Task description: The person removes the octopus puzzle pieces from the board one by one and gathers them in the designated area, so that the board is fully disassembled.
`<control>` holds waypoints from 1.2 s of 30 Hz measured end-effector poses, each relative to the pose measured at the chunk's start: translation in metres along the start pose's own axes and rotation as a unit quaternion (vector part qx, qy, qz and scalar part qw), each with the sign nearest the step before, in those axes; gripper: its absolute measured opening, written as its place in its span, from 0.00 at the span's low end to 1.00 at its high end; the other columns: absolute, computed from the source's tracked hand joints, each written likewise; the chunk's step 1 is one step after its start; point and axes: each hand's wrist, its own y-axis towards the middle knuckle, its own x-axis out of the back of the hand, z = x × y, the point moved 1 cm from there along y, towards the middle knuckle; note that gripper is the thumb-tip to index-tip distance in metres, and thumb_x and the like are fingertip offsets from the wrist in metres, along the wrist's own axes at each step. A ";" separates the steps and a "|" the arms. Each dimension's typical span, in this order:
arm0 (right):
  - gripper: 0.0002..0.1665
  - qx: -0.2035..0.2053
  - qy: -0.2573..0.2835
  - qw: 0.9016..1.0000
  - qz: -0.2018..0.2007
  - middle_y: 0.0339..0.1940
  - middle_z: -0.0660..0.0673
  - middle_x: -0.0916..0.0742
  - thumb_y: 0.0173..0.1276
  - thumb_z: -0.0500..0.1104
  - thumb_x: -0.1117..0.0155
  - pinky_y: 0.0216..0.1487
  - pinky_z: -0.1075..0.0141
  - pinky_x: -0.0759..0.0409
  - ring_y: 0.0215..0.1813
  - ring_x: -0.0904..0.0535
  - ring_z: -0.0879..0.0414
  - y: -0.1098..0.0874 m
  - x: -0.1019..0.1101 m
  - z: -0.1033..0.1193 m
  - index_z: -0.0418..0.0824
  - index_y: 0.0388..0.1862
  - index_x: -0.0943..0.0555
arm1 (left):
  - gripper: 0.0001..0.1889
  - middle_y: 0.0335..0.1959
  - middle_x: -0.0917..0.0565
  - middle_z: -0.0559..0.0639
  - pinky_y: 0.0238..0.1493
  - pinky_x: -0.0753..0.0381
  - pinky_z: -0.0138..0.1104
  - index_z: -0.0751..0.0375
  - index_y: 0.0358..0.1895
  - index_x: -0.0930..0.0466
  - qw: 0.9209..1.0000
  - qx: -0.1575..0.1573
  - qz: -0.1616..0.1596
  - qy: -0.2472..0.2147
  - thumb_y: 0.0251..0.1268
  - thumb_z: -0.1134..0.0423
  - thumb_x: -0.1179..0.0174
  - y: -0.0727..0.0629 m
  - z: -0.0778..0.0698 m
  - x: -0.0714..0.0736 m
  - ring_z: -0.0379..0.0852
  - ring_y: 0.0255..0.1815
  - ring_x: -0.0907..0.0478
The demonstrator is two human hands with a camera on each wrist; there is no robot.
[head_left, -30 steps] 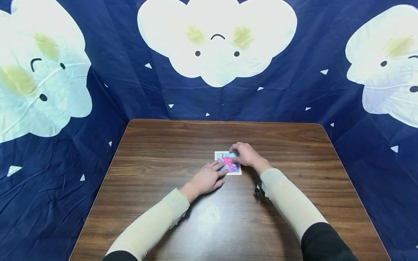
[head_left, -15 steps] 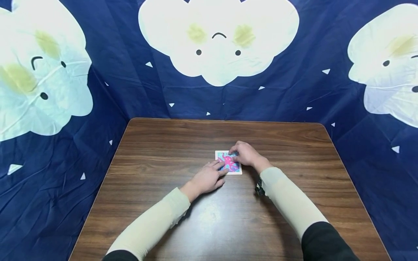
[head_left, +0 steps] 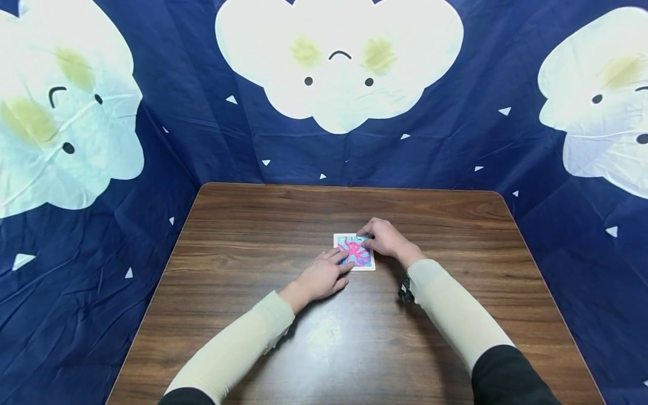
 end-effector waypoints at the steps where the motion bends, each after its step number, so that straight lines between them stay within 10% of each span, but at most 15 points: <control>1: 0.16 0.005 0.002 1.000 -0.001 0.51 0.43 0.12 0.69 0.38 0.31 0.61 0.51 0.22 0.56 0.18 0.47 -0.001 0.001 0.000 0.43 0.55 0.11 | 0.25 0.77 0.30 0.57 0.74 0.32 0.56 0.50 0.71 0.23 1.000 0.000 -0.001 -0.001 0.76 0.48 0.44 0.000 0.000 0.000 0.60 0.78 0.35; 17: 0.10 -0.039 0.089 0.994 -0.051 0.37 0.48 0.10 0.69 0.38 0.31 0.51 0.55 0.18 0.43 0.15 0.54 -0.009 -0.004 -0.014 0.44 0.48 0.11 | 0.26 0.78 0.32 0.55 0.74 0.33 0.58 0.48 0.73 0.25 1.000 0.006 0.014 -0.002 0.77 0.46 0.46 0.002 0.000 -0.003 0.59 0.80 0.37; 36: 0.09 -0.142 0.237 0.957 -0.086 0.37 0.39 0.09 0.70 0.38 0.30 0.31 0.62 0.18 0.35 0.14 0.43 -0.055 0.035 -0.068 0.35 0.46 0.14 | 0.26 0.78 0.31 0.56 0.75 0.35 0.57 0.49 0.74 0.26 1.000 0.009 0.000 -0.012 0.77 0.47 0.47 -0.002 0.000 -0.007 0.59 0.80 0.39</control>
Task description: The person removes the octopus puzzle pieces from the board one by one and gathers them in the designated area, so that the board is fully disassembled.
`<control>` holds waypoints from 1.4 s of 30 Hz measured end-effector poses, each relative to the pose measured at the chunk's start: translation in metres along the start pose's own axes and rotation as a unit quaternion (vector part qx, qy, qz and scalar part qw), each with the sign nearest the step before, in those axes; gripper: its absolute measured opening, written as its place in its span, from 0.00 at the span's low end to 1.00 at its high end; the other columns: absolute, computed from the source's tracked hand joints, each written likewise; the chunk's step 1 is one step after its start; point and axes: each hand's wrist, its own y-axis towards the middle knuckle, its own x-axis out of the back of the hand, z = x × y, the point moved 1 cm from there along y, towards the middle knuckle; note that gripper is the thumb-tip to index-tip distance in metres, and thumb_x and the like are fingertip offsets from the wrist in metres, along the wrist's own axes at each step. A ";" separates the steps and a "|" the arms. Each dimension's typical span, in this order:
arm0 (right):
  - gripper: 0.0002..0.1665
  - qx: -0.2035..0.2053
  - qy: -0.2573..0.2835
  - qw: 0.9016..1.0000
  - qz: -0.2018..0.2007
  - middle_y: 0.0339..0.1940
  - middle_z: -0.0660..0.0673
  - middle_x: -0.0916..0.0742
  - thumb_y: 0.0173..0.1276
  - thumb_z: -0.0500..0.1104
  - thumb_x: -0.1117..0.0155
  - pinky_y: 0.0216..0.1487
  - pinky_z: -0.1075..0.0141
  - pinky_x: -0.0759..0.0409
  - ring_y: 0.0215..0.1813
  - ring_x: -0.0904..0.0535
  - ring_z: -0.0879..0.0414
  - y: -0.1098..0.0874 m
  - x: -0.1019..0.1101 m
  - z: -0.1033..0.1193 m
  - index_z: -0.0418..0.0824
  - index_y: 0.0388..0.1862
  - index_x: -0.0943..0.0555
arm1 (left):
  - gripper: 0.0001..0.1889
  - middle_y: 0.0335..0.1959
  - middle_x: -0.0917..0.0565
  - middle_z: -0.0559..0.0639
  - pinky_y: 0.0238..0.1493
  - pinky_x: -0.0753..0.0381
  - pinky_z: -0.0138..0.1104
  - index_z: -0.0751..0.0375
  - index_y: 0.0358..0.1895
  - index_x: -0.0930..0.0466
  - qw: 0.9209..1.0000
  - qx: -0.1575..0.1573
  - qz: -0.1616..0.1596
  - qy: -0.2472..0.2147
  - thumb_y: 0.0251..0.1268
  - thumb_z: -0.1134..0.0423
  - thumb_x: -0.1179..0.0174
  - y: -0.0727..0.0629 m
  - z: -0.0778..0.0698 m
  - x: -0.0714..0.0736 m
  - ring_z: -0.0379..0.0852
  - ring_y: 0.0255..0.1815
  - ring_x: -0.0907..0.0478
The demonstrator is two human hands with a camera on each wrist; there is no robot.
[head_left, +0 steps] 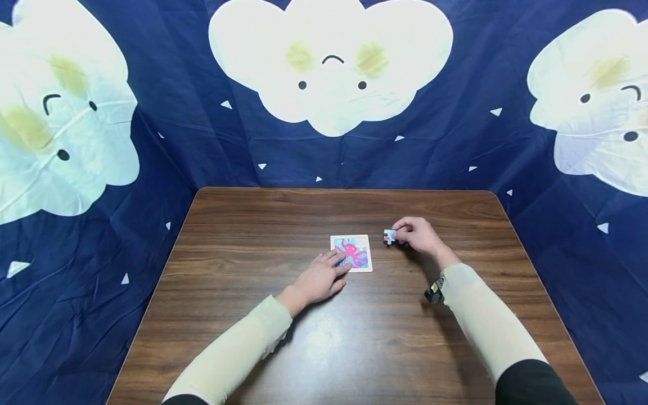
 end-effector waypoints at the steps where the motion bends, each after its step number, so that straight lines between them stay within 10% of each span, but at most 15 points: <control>1: 0.09 -0.006 0.002 1.000 -0.004 0.38 0.38 0.09 0.70 0.38 0.30 0.31 0.62 0.18 0.35 0.14 0.43 -0.002 0.005 -0.003 0.34 0.46 0.14 | 0.26 0.78 0.31 0.56 0.75 0.35 0.57 0.49 0.74 0.26 1.000 0.000 -0.002 0.000 0.77 0.47 0.47 0.000 0.000 0.000 0.59 0.80 0.38; 18: 0.16 -0.068 0.032 0.996 -0.038 0.38 0.32 0.09 0.74 0.37 0.35 0.37 0.63 0.12 0.36 0.11 0.56 -0.022 0.061 -0.045 0.25 0.53 0.18 | 0.26 0.77 0.31 0.55 0.75 0.34 0.57 0.48 0.73 0.26 1.000 0.002 -0.014 0.002 0.77 0.47 0.46 -0.001 0.001 0.000 0.59 0.80 0.38; 30: 0.14 -0.092 -0.086 0.990 -0.069 0.34 0.40 0.10 0.72 0.40 0.34 0.27 0.67 0.21 0.30 0.19 0.54 -0.027 0.066 -0.057 0.31 0.49 0.14 | 0.26 0.78 0.31 0.54 0.75 0.34 0.57 0.46 0.74 0.26 1.000 0.005 -0.015 0.004 0.77 0.46 0.47 0.000 0.000 -0.003 0.57 0.80 0.38; 42: 0.14 -0.102 -0.147 0.982 -0.062 0.45 0.36 0.11 0.76 0.42 0.39 0.40 0.61 0.24 0.43 0.20 0.47 -0.023 0.062 -0.054 0.33 0.48 0.13 | 0.26 0.77 0.30 0.56 0.74 0.34 0.60 0.50 0.73 0.25 1.000 -0.001 -0.016 -0.017 0.77 0.48 0.45 -0.002 -0.001 -0.001 0.60 0.80 0.38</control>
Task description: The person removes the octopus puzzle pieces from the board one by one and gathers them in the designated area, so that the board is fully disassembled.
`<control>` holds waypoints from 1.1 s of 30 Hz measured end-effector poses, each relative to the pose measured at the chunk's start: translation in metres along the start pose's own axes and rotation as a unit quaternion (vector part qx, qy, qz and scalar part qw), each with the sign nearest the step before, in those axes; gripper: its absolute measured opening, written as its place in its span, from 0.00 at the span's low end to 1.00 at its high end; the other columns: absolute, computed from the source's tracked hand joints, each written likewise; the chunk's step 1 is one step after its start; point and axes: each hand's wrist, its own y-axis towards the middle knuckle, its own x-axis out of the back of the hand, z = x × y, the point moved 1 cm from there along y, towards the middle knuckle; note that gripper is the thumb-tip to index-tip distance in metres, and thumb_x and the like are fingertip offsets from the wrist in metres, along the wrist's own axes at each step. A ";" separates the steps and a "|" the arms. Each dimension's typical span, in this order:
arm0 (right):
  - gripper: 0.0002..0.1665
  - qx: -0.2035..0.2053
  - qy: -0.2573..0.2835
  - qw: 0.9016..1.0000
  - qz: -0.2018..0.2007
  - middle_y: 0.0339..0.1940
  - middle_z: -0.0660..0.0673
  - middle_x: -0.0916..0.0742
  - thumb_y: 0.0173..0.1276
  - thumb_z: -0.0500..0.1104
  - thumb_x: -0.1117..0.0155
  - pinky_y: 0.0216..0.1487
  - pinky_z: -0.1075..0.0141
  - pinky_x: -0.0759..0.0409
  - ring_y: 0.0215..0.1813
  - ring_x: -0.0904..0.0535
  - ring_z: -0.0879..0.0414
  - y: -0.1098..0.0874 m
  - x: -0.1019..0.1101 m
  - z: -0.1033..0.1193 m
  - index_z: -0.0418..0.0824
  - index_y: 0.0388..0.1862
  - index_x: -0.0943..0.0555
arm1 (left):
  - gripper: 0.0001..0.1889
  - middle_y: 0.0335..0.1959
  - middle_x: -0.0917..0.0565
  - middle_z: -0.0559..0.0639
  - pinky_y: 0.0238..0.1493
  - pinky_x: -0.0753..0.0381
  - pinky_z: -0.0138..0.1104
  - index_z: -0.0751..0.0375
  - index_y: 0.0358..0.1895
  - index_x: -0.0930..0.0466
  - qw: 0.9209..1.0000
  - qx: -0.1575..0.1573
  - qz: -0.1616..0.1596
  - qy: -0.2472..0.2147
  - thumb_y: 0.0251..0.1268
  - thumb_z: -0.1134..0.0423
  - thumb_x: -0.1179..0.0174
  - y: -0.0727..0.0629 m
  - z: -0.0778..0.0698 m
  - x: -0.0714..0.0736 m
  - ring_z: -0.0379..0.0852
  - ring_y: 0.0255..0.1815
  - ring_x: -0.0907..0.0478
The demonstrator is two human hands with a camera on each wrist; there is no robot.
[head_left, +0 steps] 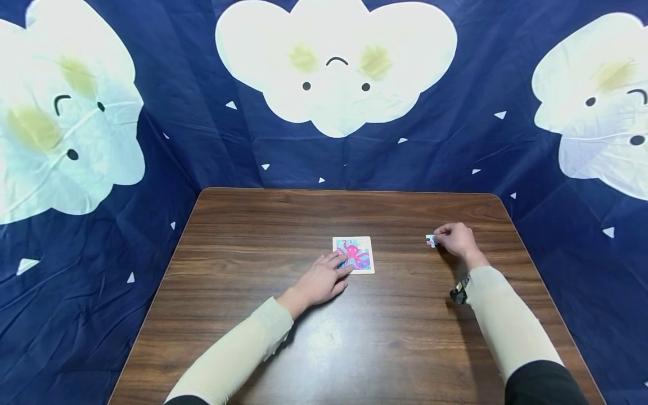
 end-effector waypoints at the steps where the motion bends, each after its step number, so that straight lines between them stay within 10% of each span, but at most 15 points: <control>1: 0.13 0.000 -0.004 1.000 -0.004 0.46 0.36 0.11 0.75 0.42 0.38 0.42 0.59 0.23 0.46 0.20 0.45 0.000 -0.001 -0.001 0.34 0.48 0.13 | 0.26 0.77 0.30 0.57 0.74 0.34 0.60 0.50 0.73 0.25 1.000 -0.002 0.001 -0.003 0.77 0.49 0.45 0.000 0.000 0.000 0.60 0.80 0.38; 8: 0.13 0.001 -0.013 1.000 -0.019 0.48 0.34 0.11 0.75 0.42 0.38 0.58 0.45 0.23 0.55 0.19 0.38 0.000 -0.006 -0.002 0.34 0.48 0.13 | 0.25 0.76 0.29 0.59 0.75 0.33 0.55 0.51 0.71 0.23 1.000 -0.025 -0.003 0.000 0.75 0.49 0.44 0.002 0.006 0.004 0.60 0.78 0.35; 20: 0.15 -0.016 -0.015 1.000 -0.001 0.45 0.37 0.10 0.74 0.45 0.36 0.56 0.47 0.22 0.51 0.18 0.42 0.000 -0.006 0.001 0.35 0.48 0.13 | 0.27 0.78 0.31 0.55 0.76 0.35 0.55 0.46 0.73 0.25 0.999 -0.029 0.020 0.025 0.75 0.45 0.45 0.003 0.010 0.006 0.56 0.80 0.37; 33: 0.17 0.058 -0.040 0.997 -0.020 0.41 0.41 0.10 0.71 0.50 0.32 0.55 0.46 0.21 0.48 0.16 0.42 0.002 -0.005 0.032 0.38 0.49 0.14 | 0.28 0.79 0.32 0.52 0.74 0.36 0.62 0.43 0.74 0.27 0.998 -0.026 0.042 0.030 0.75 0.43 0.45 0.002 0.011 0.011 0.57 0.81 0.40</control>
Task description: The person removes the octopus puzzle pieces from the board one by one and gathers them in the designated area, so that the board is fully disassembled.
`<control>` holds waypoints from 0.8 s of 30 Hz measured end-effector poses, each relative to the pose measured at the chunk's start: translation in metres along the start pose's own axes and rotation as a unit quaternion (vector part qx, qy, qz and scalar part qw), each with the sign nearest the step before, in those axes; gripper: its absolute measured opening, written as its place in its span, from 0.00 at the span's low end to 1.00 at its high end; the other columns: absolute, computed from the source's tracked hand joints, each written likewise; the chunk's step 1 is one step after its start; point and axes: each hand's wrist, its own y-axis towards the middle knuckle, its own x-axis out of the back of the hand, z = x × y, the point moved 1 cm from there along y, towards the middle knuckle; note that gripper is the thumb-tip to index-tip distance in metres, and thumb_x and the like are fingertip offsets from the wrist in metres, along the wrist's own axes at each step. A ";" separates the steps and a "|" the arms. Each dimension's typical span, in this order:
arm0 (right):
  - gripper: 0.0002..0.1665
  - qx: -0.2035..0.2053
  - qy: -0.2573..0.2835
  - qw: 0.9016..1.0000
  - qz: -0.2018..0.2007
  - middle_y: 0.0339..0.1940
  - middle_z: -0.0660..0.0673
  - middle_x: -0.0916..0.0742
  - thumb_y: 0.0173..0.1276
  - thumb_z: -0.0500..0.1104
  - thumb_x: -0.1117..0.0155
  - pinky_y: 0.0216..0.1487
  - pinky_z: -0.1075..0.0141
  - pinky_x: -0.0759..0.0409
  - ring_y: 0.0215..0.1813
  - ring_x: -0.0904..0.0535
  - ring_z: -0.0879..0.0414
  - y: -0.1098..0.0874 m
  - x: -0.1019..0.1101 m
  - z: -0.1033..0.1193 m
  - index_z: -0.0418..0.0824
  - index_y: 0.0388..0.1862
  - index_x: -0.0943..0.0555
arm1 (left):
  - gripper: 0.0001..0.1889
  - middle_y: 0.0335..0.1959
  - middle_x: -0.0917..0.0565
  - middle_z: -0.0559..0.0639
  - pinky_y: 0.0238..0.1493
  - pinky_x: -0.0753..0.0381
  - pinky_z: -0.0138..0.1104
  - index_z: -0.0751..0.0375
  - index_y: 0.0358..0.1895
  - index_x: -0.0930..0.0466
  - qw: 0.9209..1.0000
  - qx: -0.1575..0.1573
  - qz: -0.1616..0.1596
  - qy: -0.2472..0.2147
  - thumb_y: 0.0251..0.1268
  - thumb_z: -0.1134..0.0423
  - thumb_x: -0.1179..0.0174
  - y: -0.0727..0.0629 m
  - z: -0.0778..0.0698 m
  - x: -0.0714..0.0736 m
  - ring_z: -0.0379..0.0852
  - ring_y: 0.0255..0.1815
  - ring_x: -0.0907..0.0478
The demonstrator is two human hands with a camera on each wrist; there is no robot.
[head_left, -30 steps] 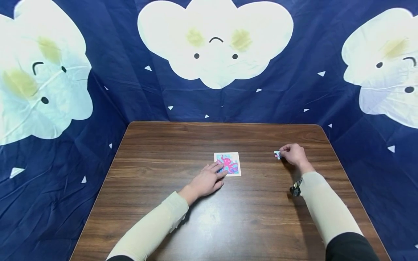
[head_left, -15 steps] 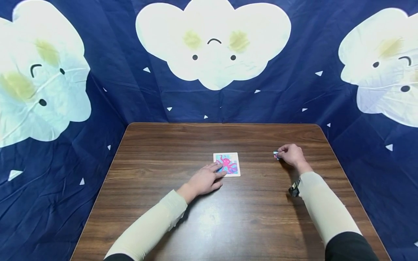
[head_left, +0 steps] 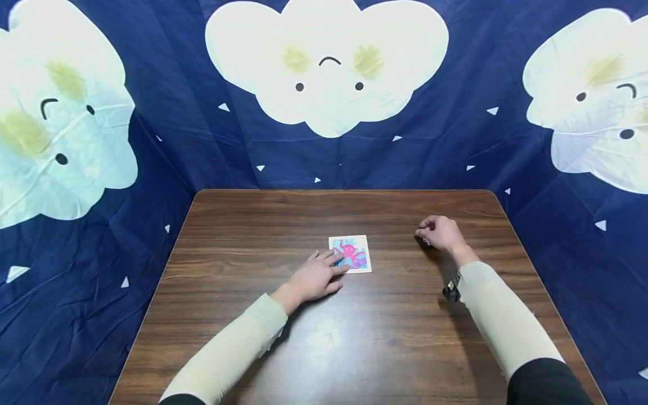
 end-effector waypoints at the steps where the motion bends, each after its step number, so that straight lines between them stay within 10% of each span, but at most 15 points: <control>1: 0.17 0.010 0.004 1.000 -0.001 0.40 0.42 0.10 0.70 0.49 0.31 0.55 0.47 0.21 0.46 0.16 0.43 0.000 -0.002 0.007 0.38 0.48 0.14 | 0.27 0.78 0.31 0.53 0.74 0.36 0.61 0.44 0.74 0.26 1.000 -0.004 -0.004 -0.002 0.75 0.43 0.44 0.000 0.001 0.001 0.57 0.80 0.39; 14: 0.10 0.130 0.037 0.988 0.073 0.25 0.52 0.13 0.68 0.46 0.28 0.44 0.58 0.19 0.25 0.19 0.61 -0.006 -0.058 0.103 0.43 0.44 0.12 | 0.26 0.75 0.27 0.54 0.76 0.35 0.54 0.47 0.69 0.20 0.999 -0.012 -0.045 0.026 0.74 0.43 0.43 -0.004 0.002 -0.001 0.58 0.77 0.33; 24: 0.07 0.122 0.008 0.990 0.072 0.31 0.54 0.12 0.67 0.49 0.28 0.41 0.62 0.21 0.34 0.21 0.58 -0.001 -0.081 0.130 0.48 0.40 0.11 | 0.25 0.74 0.26 0.55 0.76 0.33 0.48 0.49 0.68 0.20 0.998 -0.009 -0.054 -0.004 0.74 0.45 0.42 -0.010 0.003 -0.002 0.59 0.75 0.30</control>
